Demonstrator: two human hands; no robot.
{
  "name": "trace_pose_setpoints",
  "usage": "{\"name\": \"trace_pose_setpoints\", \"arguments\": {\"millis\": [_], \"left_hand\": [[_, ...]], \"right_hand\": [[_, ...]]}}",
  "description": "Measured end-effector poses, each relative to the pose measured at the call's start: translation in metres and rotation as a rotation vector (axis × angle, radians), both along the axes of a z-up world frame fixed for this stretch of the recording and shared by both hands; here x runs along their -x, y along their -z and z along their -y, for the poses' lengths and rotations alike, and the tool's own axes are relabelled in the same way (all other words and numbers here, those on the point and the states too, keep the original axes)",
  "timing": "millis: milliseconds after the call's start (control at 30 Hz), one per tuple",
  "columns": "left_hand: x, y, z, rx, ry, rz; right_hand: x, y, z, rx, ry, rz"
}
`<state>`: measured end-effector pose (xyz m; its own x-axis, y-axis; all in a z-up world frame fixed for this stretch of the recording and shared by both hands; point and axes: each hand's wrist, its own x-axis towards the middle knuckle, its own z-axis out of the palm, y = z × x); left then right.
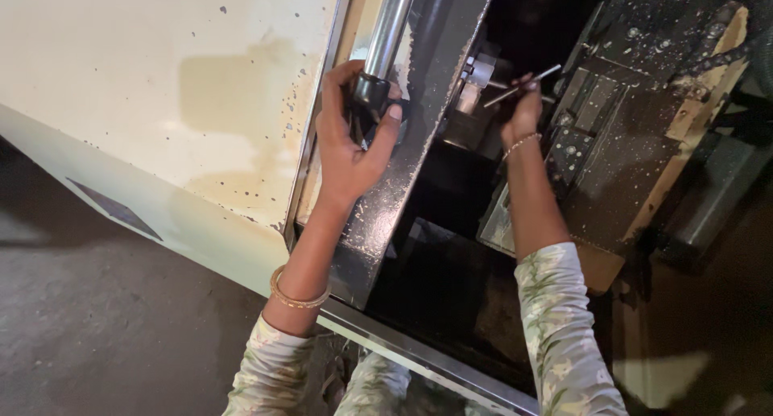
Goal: The person opens a machine door, inserts a metal rod into a slot, and uses a T-handle wrench to tighten a bolt. They repeat this process with additional rods, placing them into a tray after tightening.
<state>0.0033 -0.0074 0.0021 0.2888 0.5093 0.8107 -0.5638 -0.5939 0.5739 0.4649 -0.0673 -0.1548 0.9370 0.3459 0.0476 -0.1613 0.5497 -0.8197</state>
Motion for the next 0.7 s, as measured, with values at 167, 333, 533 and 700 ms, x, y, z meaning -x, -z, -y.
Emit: {"name": "trace_pose_setpoints", "arguments": {"millis": [167,333,533,700], "left_hand": [[0.001,0.003,-0.002,-0.032,0.002,-0.006],[0.002,0.005,-0.008,-0.052,0.030,-0.027],[0.002,0.008,-0.010,-0.062,0.039,-0.021],[-0.001,0.009,-0.010,-0.069,0.044,0.002]], "right_hand": [[0.020,0.004,-0.024,0.238,-0.138,0.001],[0.013,0.017,-0.040,0.114,0.091,0.030],[0.007,0.037,-0.024,0.123,0.698,0.306],[0.012,0.049,-0.002,-0.022,0.491,0.448]]}}
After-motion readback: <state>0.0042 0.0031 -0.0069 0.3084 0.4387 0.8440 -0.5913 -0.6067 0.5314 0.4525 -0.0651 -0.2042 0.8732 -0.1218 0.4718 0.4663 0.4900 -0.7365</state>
